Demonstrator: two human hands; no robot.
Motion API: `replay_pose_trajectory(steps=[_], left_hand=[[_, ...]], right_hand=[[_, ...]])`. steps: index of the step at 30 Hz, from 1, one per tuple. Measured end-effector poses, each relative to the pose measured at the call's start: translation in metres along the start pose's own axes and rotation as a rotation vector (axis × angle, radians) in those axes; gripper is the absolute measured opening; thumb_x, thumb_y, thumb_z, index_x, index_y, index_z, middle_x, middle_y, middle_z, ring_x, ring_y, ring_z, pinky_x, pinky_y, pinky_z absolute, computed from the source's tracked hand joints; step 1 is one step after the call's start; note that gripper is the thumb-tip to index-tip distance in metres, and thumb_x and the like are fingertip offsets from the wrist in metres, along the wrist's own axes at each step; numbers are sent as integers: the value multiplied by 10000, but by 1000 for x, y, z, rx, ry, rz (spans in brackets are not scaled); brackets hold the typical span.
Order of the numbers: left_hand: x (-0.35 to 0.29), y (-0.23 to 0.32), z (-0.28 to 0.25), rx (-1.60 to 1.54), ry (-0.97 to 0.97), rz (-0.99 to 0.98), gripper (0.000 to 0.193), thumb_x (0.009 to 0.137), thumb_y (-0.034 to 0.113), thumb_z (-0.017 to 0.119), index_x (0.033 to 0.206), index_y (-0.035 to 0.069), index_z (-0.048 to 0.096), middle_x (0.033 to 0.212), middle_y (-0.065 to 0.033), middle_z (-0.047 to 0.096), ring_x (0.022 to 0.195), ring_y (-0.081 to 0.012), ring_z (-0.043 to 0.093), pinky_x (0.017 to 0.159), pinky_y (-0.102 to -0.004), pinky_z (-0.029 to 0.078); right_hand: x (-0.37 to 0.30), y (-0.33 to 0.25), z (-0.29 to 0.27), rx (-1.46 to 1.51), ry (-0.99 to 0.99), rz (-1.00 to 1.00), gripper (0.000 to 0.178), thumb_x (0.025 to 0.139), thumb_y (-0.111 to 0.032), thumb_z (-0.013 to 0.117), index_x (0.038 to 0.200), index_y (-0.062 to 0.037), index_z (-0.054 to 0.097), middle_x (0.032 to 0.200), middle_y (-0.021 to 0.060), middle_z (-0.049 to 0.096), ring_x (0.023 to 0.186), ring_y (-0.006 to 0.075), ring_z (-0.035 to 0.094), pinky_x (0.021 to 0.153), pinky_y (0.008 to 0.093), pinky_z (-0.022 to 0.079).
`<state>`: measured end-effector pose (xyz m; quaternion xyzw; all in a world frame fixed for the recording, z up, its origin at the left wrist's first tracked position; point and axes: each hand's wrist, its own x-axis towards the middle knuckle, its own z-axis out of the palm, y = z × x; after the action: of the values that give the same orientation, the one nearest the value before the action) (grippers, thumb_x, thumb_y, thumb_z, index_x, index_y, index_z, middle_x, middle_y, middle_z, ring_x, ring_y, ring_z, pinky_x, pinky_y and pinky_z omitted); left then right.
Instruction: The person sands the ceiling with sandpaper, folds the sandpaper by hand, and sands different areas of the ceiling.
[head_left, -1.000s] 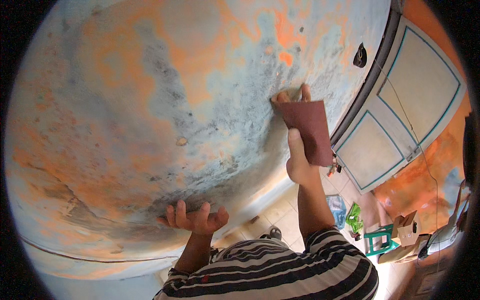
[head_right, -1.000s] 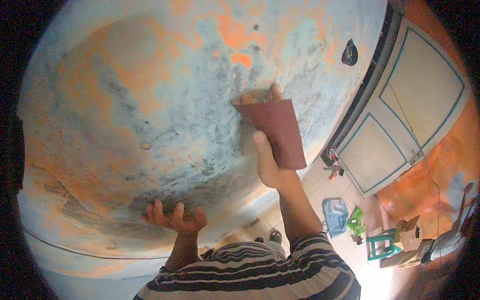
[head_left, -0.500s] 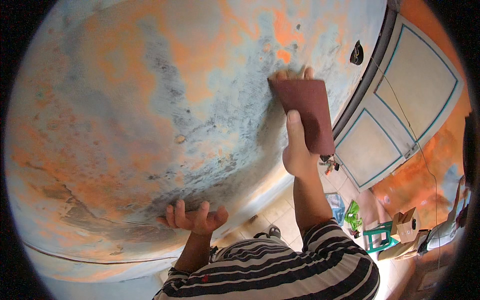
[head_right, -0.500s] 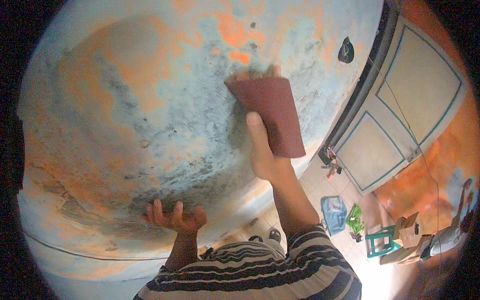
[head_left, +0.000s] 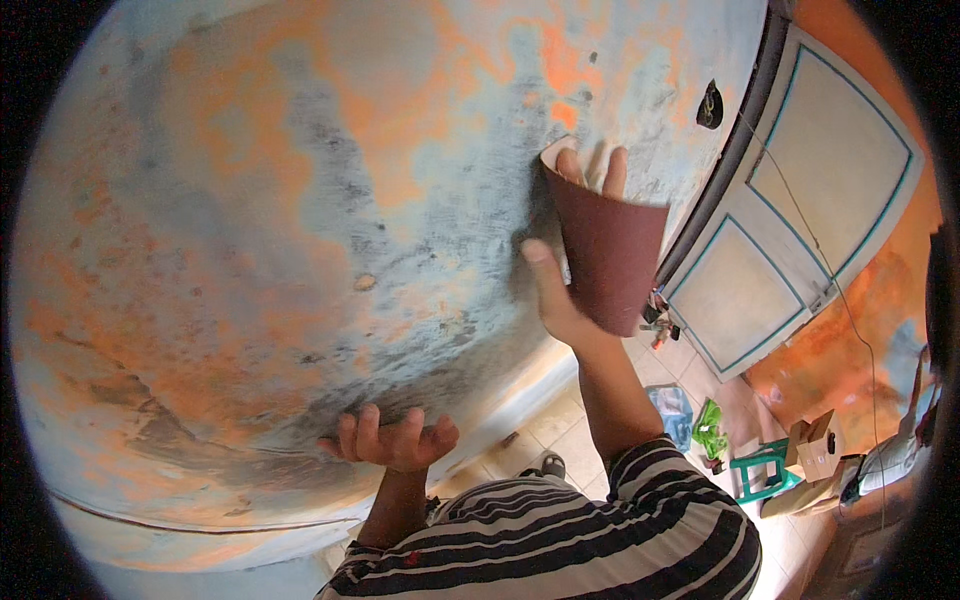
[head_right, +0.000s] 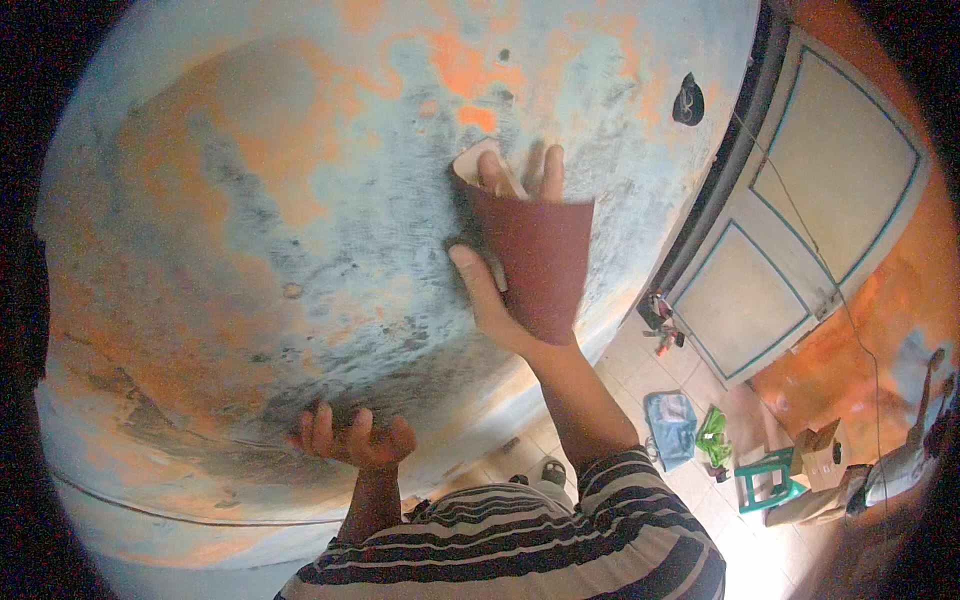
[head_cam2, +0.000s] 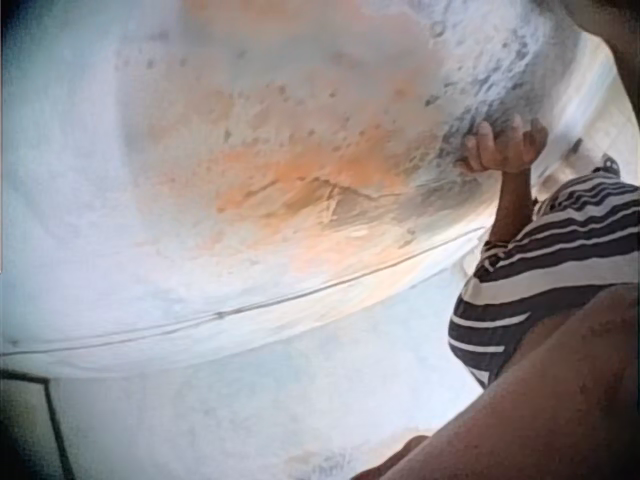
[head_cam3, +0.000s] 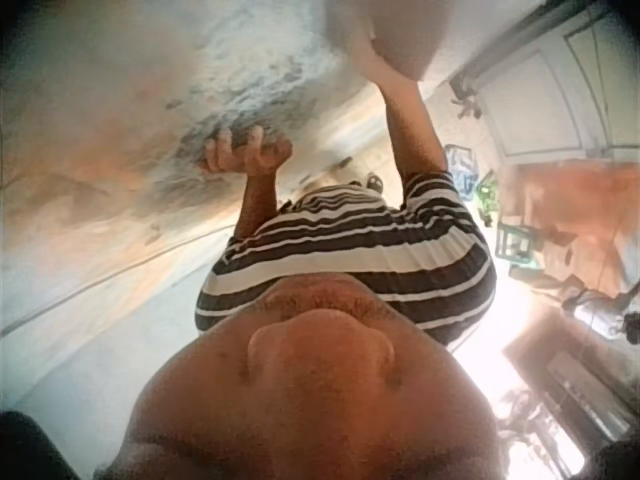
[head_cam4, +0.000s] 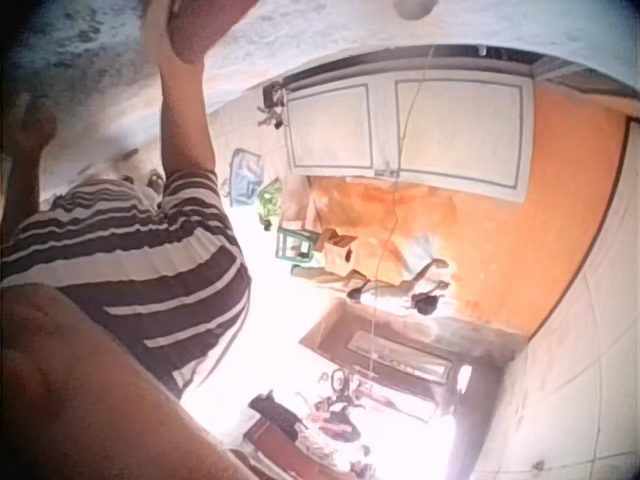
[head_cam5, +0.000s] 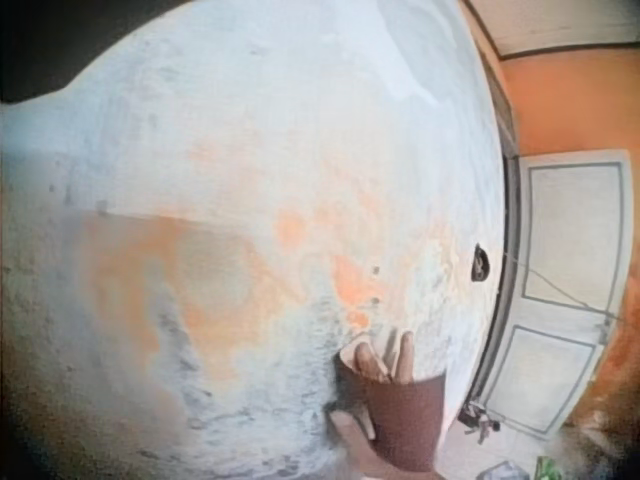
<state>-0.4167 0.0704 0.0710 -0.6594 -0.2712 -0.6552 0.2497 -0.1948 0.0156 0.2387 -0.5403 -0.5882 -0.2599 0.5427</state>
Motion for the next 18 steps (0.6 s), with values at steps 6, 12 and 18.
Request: replay_pose_trajectory(steps=[6, 12, 18], left_hand=[[-3, -4, 2, -29, 28, 37, 260, 847, 532, 546, 991, 317, 562, 1141, -73, 532, 1293, -312, 370, 1145, -660, 16], [2, -2, 4, -34, 57, 40, 271, 866, 561, 536, 987, 321, 567, 1116, -64, 550, 1272, -298, 397, 1150, -655, 19], [1, -3, 2, -29, 63, 40, 267, 869, 564, 533, 977, 322, 571, 1115, -59, 555, 1265, -286, 406, 1152, -648, 35]], right_hand=[[1, 22, 5, -476, 56, -172, 558, 819, -239, 615, 1324, -12, 550, 1423, 162, 500, 1419, 474, 213, 1118, 543, 160], [5, 30, 13, 410, 188, 80, 367, 774, -93, 623, 1140, -92, 654, 1377, 75, 552, 1360, 333, 368, 1088, 443, 312], [2, 16, 0, -154, 16, -249, 488, 851, -67, 452, 1312, 87, 491, 1375, 217, 516, 1284, 359, 460, 1097, 438, 308]])
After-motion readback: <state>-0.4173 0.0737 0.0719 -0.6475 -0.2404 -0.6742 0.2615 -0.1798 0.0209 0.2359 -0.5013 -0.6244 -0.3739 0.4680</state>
